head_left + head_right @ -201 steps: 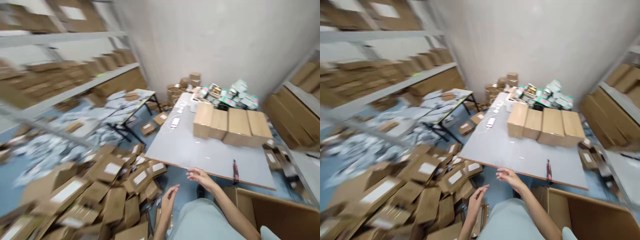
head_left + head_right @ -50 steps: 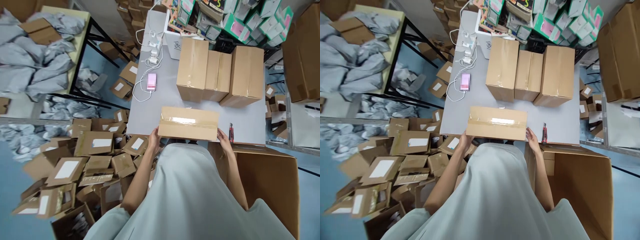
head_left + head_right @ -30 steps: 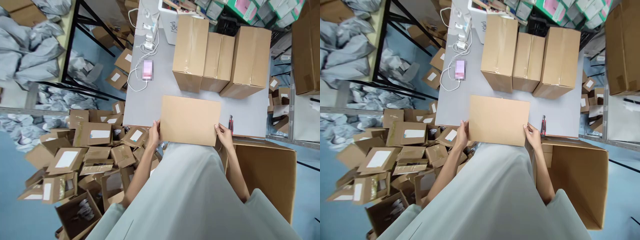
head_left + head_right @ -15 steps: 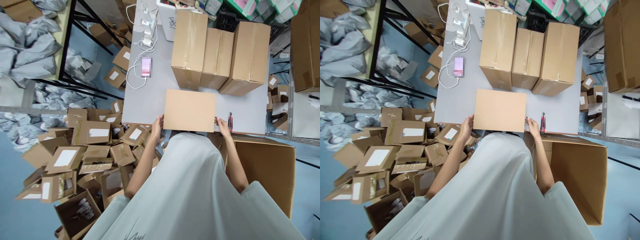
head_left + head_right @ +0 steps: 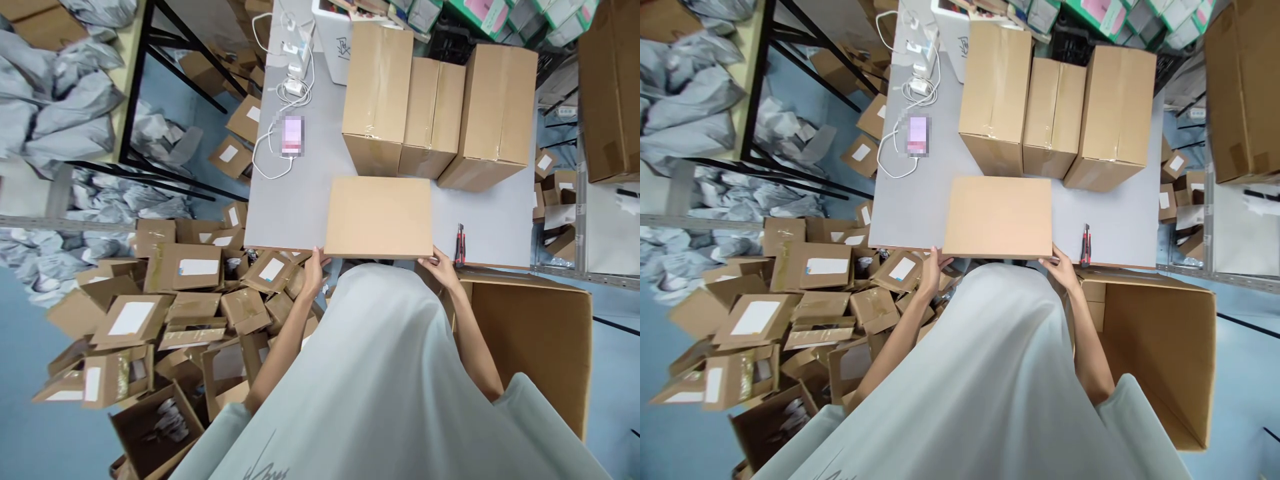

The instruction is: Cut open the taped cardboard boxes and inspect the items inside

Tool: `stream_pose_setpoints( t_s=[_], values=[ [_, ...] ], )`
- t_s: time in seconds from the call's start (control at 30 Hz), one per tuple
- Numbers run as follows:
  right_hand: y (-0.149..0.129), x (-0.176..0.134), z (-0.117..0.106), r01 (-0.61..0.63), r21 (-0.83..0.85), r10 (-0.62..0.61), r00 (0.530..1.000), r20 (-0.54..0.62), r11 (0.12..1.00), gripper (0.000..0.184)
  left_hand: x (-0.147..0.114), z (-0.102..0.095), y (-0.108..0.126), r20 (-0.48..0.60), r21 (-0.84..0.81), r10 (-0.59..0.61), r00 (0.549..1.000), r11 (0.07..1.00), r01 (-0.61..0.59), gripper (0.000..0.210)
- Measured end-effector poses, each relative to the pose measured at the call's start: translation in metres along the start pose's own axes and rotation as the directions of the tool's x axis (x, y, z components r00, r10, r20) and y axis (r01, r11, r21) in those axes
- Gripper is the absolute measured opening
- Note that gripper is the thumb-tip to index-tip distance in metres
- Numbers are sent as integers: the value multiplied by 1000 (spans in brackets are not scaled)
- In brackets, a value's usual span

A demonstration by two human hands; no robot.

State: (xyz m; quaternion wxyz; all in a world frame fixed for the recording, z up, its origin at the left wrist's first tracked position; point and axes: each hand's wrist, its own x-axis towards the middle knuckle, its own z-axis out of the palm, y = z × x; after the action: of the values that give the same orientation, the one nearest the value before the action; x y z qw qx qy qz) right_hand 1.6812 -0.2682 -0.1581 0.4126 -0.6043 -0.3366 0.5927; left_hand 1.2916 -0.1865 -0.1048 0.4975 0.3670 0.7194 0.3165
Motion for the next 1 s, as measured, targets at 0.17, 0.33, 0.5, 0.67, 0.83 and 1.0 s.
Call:
stream_pose_setpoints(
  t_s=[0.17,0.33,0.5,0.67,0.83,1.0],
  values=[
    [-67,-17,-13,7,-385,-72,985,-154,923,70,-13,-2,39,-57,36,192,980,981,-190,73],
    [-119,-9,-14,-105,-645,-187,911,-368,757,83,-15,18,80,-119,118,321,940,944,-308,61],
    [-124,13,-14,-83,-670,-203,919,-337,738,84,2,33,90,-132,143,343,930,935,-325,58],
    [-113,19,-18,-87,-641,-174,927,-333,762,81,18,31,81,-121,157,366,923,925,-346,57],
    [-60,31,-40,-16,-243,-72,935,-348,970,85,37,20,49,-75,98,264,962,962,-256,65],
    [5,40,-35,-52,-170,11,972,-234,984,72,47,26,8,33,177,204,978,962,-207,48]
  ],
)
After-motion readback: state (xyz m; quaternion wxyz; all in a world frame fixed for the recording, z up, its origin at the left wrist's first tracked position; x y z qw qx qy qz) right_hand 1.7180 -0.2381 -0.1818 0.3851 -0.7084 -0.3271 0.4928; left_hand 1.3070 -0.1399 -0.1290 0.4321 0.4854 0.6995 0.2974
